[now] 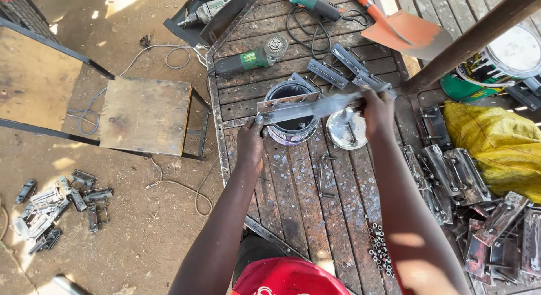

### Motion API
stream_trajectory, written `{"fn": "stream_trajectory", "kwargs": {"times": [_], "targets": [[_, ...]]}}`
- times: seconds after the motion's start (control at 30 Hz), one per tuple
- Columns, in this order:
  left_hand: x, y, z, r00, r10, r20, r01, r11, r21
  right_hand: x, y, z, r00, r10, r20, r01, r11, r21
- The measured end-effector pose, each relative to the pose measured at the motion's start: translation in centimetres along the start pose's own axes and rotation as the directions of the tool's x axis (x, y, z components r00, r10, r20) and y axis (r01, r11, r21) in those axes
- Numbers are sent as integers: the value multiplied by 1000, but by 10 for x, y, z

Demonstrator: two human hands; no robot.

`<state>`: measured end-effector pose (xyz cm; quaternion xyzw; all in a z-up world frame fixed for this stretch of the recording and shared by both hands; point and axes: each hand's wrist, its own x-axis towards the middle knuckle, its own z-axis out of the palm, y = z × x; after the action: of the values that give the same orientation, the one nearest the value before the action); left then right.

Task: Painting metal brackets by dipping them into a container of black paint and using a small spatula to spread the coating evenly.

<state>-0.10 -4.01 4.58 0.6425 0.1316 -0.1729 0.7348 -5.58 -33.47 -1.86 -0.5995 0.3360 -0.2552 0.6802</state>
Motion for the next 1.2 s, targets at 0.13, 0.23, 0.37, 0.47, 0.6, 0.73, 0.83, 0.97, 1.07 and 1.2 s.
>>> {"fn": "stream_trajectory", "kwargs": {"times": [0.13, 0.23, 0.37, 0.47, 0.6, 0.73, 0.83, 0.97, 1.07, 1.2], "targets": [[20, -11, -16, 999, -31, 14, 31, 999, 31, -16, -21, -9, 999, -37, -11, 37, 999, 31], [30, -26, -16, 1000, -12, 2, 12, 1000, 8, -45, -47, 4, 997, -58, 48, 51, 991, 126], [27, -27, -2, 999, -8, 40, 9, 999, -44, -79, -64, 36, 937, -216, 275, 182, 973, 145], [16, -15, 12, 999, -11, 46, 17, 993, -119, -88, -66, 60, 887, -294, 357, 239, 952, 190], [22, -14, 16, 995, 7, 101, 8, 988, -152, -94, -66, 85, 840, -349, 415, 260, 931, 256], [-4, 17, 14, 999, 21, 43, -15, 990, -140, -90, -64, 67, 835, -423, 352, 414, 904, 106], [-6, 18, 7, 1000, 12, 11, -11, 993, -122, -84, -64, 51, 855, -411, 318, 437, 899, -14], [-9, 15, 9, 1000, 8, -19, -10, 992, -125, -92, -70, 61, 847, -451, 281, 457, 888, 48], [12, -3, 12, 1000, 3, -11, -4, 996, -90, -117, -84, 87, 853, -423, 306, 408, 906, 115], [-4, 20, 19, 1000, -3, -7, 2, 999, -35, -107, -70, 89, 850, -403, 341, 386, 915, 120]]}}
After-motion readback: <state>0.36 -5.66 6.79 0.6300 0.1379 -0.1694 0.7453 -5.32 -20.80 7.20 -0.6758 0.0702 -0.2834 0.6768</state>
